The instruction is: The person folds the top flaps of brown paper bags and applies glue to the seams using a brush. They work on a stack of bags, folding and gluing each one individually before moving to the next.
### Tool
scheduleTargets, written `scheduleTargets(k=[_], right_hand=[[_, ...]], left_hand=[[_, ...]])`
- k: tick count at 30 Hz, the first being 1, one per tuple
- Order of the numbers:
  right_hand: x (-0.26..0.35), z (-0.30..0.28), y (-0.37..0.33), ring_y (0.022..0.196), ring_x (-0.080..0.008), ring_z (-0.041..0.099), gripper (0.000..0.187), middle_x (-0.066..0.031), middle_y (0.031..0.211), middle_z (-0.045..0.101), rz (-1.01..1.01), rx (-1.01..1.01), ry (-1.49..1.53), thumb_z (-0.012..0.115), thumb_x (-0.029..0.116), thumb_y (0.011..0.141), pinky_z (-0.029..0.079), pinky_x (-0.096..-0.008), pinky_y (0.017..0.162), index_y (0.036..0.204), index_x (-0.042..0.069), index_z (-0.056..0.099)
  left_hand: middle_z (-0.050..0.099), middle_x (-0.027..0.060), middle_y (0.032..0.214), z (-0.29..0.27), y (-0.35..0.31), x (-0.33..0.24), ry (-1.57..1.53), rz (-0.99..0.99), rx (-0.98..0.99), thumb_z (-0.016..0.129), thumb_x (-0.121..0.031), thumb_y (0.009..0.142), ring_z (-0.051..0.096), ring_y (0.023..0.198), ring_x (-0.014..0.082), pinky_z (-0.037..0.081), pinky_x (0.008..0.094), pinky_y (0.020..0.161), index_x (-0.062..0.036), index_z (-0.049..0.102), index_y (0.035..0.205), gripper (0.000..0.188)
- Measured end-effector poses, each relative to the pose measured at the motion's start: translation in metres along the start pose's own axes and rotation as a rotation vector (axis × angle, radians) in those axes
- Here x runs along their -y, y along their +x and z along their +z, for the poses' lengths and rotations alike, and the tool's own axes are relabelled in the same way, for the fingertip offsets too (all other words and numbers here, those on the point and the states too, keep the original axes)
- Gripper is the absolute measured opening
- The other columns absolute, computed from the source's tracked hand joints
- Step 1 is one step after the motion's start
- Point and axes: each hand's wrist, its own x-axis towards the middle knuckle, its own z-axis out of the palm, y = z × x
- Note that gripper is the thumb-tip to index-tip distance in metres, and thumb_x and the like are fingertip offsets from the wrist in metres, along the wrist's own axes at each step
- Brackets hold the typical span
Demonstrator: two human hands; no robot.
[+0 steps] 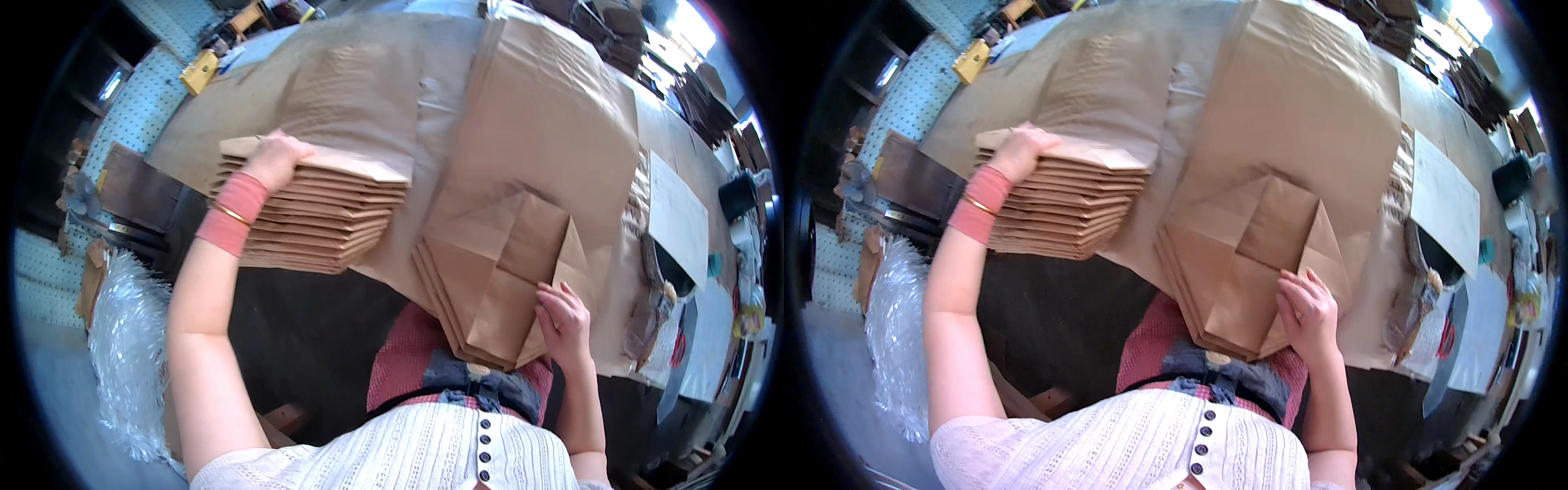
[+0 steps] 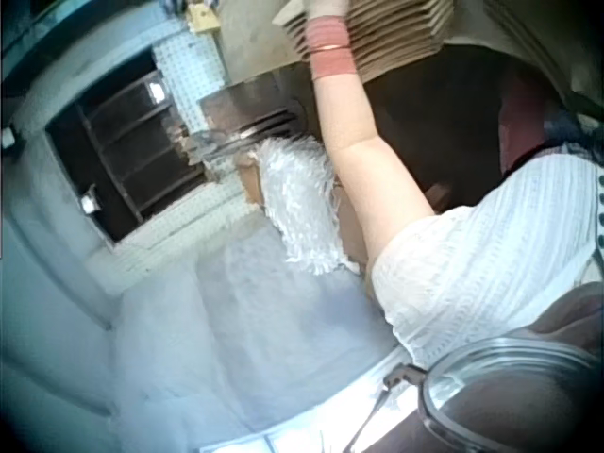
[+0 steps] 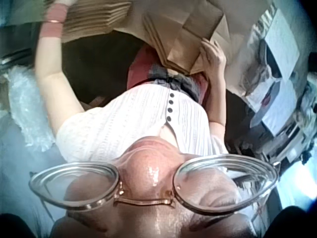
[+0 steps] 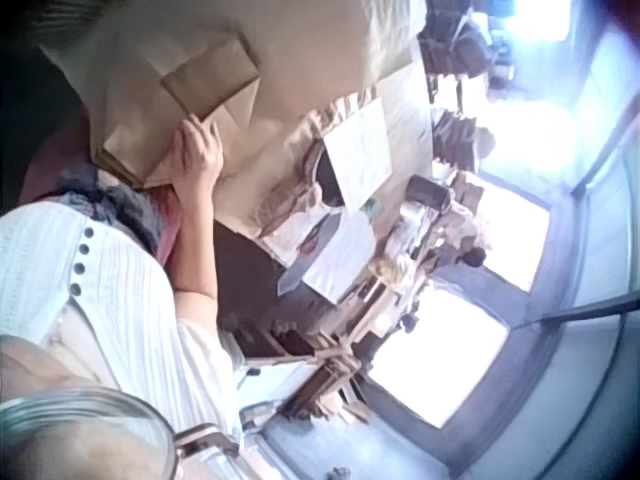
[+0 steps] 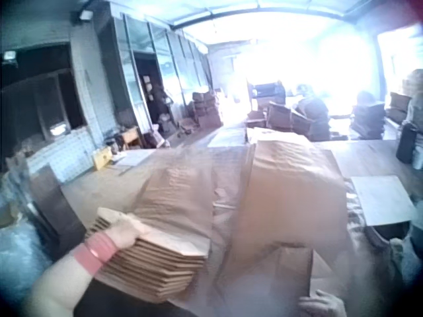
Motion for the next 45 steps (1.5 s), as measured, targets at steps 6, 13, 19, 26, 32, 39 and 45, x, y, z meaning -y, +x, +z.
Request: scheduleTargets(k=[6,13,19,26,32,39,45], right_hand=[[-0.027,-0.047,-0.012,0.101,-0.0335,0.061,0.031,-0.0158,0.106,0.063,0.329,-0.05,-0.157,0.072,0.01,0.077,0.049,-0.0421,0.088,0.107,0.003,0.065],[-0.089,-0.012,0.024,0.102,-0.0336,0.059,0.044,-0.0157,0.106,0.062,0.424,0.033,-0.248,0.078,0.021,0.073,0.049,-0.0409,0.086,0.11,0.003,0.063],[-0.095,-0.037,0.067,0.088,-0.0319,0.064,0.022,-0.0144,0.082,0.064,0.585,0.452,-0.111,0.075,0.012,0.067,0.051,-0.0395,0.081,0.083,0.001,0.064],[-0.086,-0.025,0.048,0.096,-0.0247,0.062,0.007,-0.0042,0.088,0.065,-0.092,0.533,-0.634,0.06,0.011,0.075,0.05,-0.0401,0.084,0.08,0.007,0.064],[-0.045,0.01,0.016,0.129,-0.03,0.047,0.061,-0.0179,0.137,0.05,0.011,0.333,-0.35,0.058,0.017,0.078,0.034,-0.0412,0.111,0.135,0.001,0.045],[-0.041,0.015,-0.012,0.14,-0.037,0.029,0.096,-0.0256,0.148,0.033,0.285,0.225,-0.372,0.07,0.05,0.076,0.019,-0.0452,0.118,0.142,-0.008,0.031],[-0.061,-0.005,-0.004,0.135,-0.0343,0.038,0.08,-0.0215,0.142,0.044,0.289,0.16,0.057,0.077,0.027,0.074,0.03,-0.0416,0.112,0.14,0.0,0.04]], left_hand=[[0.064,0.014,0.115,-0.05,-0.004,-0.144,-0.153,-0.065,-0.384,0.052,-0.001,0.082,0.058,0.112,0.0317,0.048,0.0401,0.092,-0.0006,0.063,0.112,0.032],[0.061,0.0187,0.109,0.058,0.109,-0.282,-0.668,0.007,-0.287,0.07,-0.007,0.075,0.059,0.1,0.0345,0.048,0.0407,0.086,-0.0005,0.059,0.11,0.036],[0.06,0.0196,0.07,0.045,0.145,-0.237,-0.862,0.134,0.247,0.073,-0.009,0.065,0.063,0.069,0.0312,0.049,0.0444,0.065,0.0038,0.062,0.072,0.018],[0.066,0.0147,0.077,0.039,0.102,-0.28,-0.107,0.125,0.088,0.058,-0.005,0.075,0.067,0.079,0.0317,0.055,0.0437,0.073,-0.0036,0.063,0.065,0.012],[0.028,0.0286,0.149,0.053,0.061,-0.308,-0.468,0.372,-0.005,0.053,-0.013,0.074,0.027,0.141,0.04,0.02,0.0474,0.118,0.0123,0.032,0.14,0.073],[0.018,0.0248,0.155,0.077,0.041,-0.289,-0.514,0.109,0.017,0.074,-0.047,0.072,0.015,0.144,0.0408,0.017,0.046,0.118,0.0039,0.015,0.149,0.109],[0.03,0.0227,0.151,0.072,0.053,-0.272,-0.91,0.301,-0.029,0.063,-0.014,0.078,0.028,0.141,0.0377,0.023,0.0432,0.116,0.0016,0.025,0.148,0.081]])
